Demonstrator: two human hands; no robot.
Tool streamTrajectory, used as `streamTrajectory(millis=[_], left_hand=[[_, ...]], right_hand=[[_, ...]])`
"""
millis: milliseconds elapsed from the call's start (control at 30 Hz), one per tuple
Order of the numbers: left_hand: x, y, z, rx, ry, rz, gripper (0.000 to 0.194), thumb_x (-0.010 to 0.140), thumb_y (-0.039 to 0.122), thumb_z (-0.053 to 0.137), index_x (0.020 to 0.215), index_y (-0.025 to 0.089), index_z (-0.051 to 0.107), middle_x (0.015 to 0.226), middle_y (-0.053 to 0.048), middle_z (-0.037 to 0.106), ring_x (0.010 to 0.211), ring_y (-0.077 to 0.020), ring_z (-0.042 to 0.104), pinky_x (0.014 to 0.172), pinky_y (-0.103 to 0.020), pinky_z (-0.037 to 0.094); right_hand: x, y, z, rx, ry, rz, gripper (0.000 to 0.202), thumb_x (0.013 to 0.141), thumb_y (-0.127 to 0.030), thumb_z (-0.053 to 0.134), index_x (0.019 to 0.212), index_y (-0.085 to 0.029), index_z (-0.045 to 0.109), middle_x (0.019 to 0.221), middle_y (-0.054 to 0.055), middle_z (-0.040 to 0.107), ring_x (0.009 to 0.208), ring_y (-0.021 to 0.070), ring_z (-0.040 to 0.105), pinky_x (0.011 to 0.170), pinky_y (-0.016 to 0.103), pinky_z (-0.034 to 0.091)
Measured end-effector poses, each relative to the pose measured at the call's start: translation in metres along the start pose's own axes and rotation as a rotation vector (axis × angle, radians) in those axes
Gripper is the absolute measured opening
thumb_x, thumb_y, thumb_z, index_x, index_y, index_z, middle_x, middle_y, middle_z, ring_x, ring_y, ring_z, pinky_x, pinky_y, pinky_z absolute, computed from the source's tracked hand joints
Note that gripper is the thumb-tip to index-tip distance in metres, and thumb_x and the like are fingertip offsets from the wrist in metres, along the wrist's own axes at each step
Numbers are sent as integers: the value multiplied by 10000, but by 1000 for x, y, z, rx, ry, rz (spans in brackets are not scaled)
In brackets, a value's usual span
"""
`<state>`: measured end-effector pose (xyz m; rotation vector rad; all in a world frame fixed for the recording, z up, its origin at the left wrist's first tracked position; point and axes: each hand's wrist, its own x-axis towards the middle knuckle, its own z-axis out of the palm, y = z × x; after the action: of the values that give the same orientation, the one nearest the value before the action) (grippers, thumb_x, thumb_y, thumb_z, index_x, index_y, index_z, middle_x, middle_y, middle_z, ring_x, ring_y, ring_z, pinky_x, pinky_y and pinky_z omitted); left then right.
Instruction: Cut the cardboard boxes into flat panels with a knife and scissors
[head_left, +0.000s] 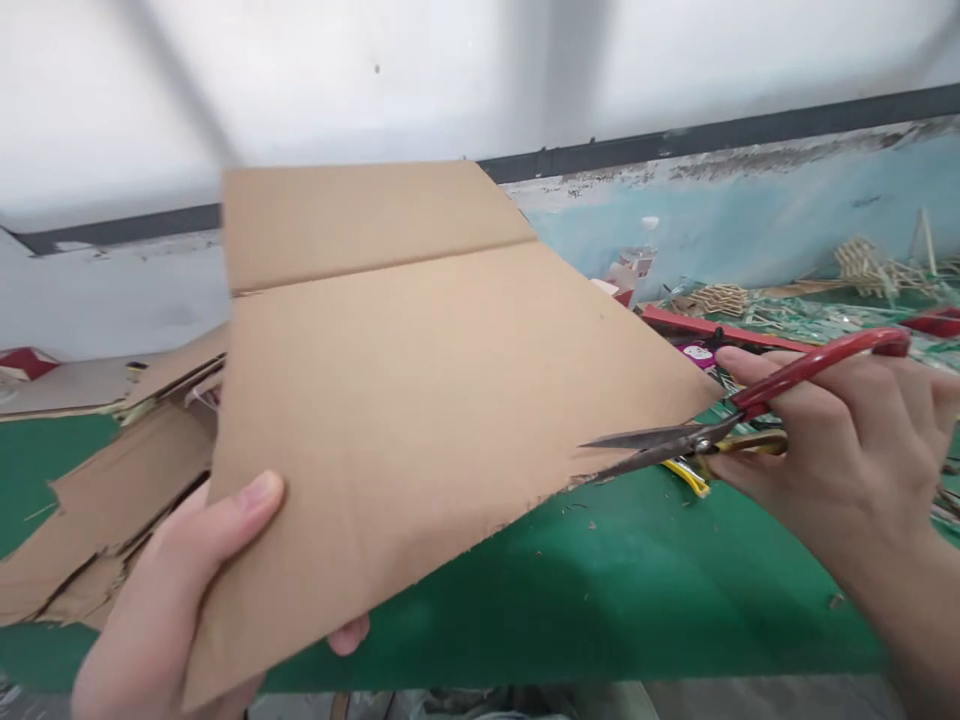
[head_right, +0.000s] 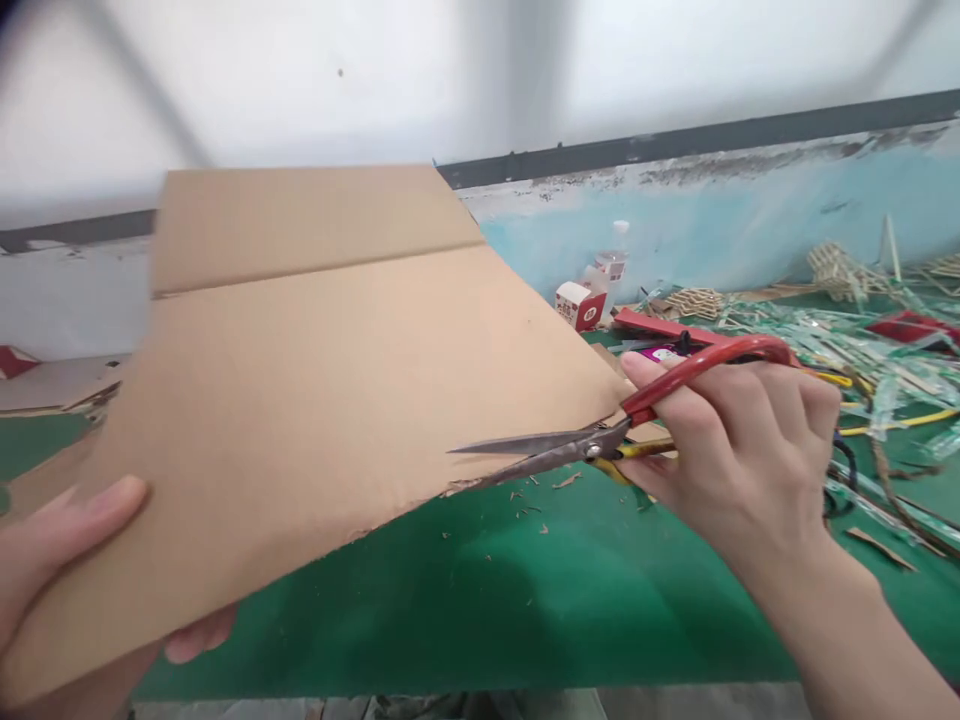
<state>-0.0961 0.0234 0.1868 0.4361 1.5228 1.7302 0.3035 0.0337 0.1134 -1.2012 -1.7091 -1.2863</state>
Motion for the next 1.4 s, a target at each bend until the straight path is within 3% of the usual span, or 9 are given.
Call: streamTrajectory(millis=[133, 300, 467, 700, 867, 1033, 1133, 1233, 1400], left_hand=[[0, 11, 19, 132, -222, -128, 408, 994, 332, 517, 973, 8, 764, 645, -68, 638, 519, -167, 624, 502, -290, 540], [1, 10, 26, 194, -408, -187, 436, 1014, 330, 462, 755, 102, 729, 438, -7, 488, 375, -119, 473, 437, -262, 488], [5, 7, 24, 215, -695, -175, 288, 867, 411, 734, 747, 150, 755, 420, -18, 524, 377, -170, 499, 387, -279, 504], [6, 10, 21, 254, -698, -170, 478, 960, 388, 612, 537, 181, 692, 400, -56, 520, 401, -167, 506, 423, -259, 529], [8, 10, 19, 256, -714, -173, 554, 964, 435, 635, 463, 200, 653, 377, -55, 503, 396, -157, 475, 423, -254, 520], [17, 7, 15, 265, -744, -165, 541, 927, 444, 683, 448, 193, 664, 357, -67, 491, 432, -175, 510, 405, -248, 503], [25, 4, 15, 281, -781, -155, 484, 899, 457, 707, 501, 181, 716, 356, -70, 503, 454, -195, 562, 384, -243, 490], [29, 1, 17, 306, -808, -180, 475, 925, 464, 656, 586, 154, 777, 378, -76, 548, 381, -165, 513, 376, -243, 491], [28, 0, 25, 303, -792, -189, 530, 934, 435, 596, 529, 134, 756, 359, -94, 533, 325, -146, 479, 357, -234, 484]], right_hand=[[29, -5, -2, -7, -20, -111, 429, 952, -444, 764, 1334, -278, 661, 927, 96, 711, 820, 256, 597, 759, 415, 404], [45, -15, -2, -11, -22, -182, 219, 969, -357, 734, 1150, -248, 674, 908, 95, 726, 834, 269, 585, 774, 424, 414], [47, -23, -1, 9, -64, -160, 171, 967, -315, 692, 1113, -235, 653, 960, 114, 732, 862, 287, 607, 793, 439, 412], [55, -26, 2, 25, -46, -206, 211, 1023, -436, 687, 983, -237, 628, 862, 97, 725, 807, 284, 583, 761, 440, 378], [57, -28, 3, 57, -53, -196, 193, 1019, -371, 713, 932, -250, 590, 758, 53, 689, 751, 258, 553, 737, 426, 358], [55, -26, 7, 115, -57, -185, 258, 1060, -463, 630, 918, -254, 577, 729, 47, 677, 723, 249, 532, 704, 417, 358], [53, -26, 9, 125, -37, -197, 254, 1045, -443, 664, 905, -257, 564, 702, 30, 657, 712, 237, 524, 683, 406, 345], [52, -30, 12, 88, -59, -193, 223, 1030, -388, 679, 900, -260, 551, 725, 40, 658, 730, 246, 521, 696, 408, 355], [52, -34, 13, 102, -53, -205, 185, 1042, -373, 604, 903, -263, 551, 820, 62, 689, 741, 249, 526, 706, 408, 364]])
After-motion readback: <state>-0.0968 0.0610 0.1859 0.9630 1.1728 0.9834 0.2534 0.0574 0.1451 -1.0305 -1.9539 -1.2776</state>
